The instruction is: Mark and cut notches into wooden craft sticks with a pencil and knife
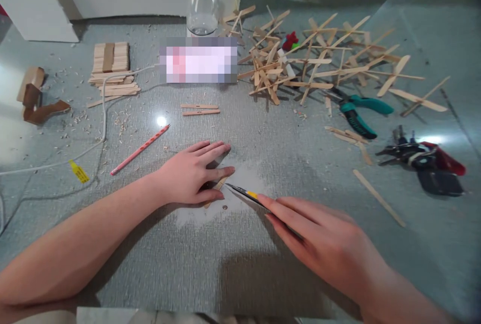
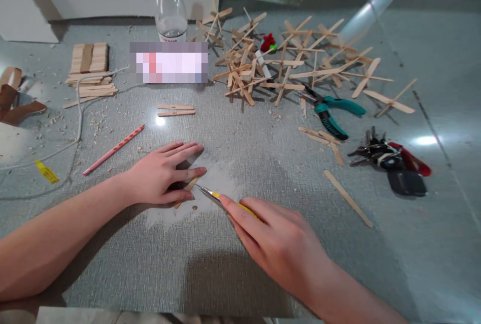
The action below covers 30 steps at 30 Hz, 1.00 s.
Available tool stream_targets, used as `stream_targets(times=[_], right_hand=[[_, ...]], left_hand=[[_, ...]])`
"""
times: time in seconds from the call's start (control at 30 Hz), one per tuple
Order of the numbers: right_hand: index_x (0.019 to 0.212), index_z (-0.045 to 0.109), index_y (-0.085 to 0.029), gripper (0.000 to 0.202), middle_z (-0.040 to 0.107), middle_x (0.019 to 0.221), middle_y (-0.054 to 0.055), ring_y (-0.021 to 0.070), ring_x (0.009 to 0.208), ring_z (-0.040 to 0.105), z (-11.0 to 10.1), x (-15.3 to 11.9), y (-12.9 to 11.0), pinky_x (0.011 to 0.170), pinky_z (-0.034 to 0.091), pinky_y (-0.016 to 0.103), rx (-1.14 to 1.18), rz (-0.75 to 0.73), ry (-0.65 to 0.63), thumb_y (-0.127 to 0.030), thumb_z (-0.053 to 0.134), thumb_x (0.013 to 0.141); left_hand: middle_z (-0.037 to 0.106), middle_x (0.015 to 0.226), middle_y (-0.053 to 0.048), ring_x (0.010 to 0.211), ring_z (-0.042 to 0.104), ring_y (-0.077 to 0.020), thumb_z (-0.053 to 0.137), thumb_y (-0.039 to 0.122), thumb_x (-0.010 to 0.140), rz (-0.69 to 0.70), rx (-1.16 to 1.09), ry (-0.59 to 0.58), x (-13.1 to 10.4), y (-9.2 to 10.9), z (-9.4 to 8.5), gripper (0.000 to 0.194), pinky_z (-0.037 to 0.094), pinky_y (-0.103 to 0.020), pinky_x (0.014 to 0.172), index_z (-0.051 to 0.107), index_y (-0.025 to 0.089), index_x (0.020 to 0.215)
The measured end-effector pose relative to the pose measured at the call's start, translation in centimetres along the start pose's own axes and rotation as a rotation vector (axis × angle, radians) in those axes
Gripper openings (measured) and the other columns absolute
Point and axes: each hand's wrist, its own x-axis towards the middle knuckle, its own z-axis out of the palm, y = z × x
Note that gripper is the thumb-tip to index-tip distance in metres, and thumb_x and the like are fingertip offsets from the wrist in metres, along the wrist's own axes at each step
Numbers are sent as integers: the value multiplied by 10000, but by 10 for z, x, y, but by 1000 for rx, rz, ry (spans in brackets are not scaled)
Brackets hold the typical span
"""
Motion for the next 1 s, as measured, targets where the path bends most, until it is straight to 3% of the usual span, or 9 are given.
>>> stream_targets(times=[0.2,0.43,1.0], right_hand=[[1291,641,-151,314,735,1013,48,123,824,713,2,1,-2,758,520,256,1,-29,-6,-117,537,997],[1266,661,-144,304,751,969,53,121,720,698,0,3,-3,665,504,261,-26,-48,8,-111,549,985],[1284,623,-156,319,751,977,39,113,726,690,3,6,-6,710,495,272,-89,-48,20,-101,596,970]], left_hand=[[390,1569,-244,1433,450,-379,558,533,960,-5,3,-1,0,0,1,557,356,-568,1188,599,184,1392],[386,1577,-234,1446,435,-371,568,536,955,-1,-8,-2,0,-1,3,557,345,-560,1197,606,189,1388],[414,1567,-217,1435,446,-379,587,536,946,4,-3,25,0,-1,5,556,351,-555,1198,624,184,1375]])
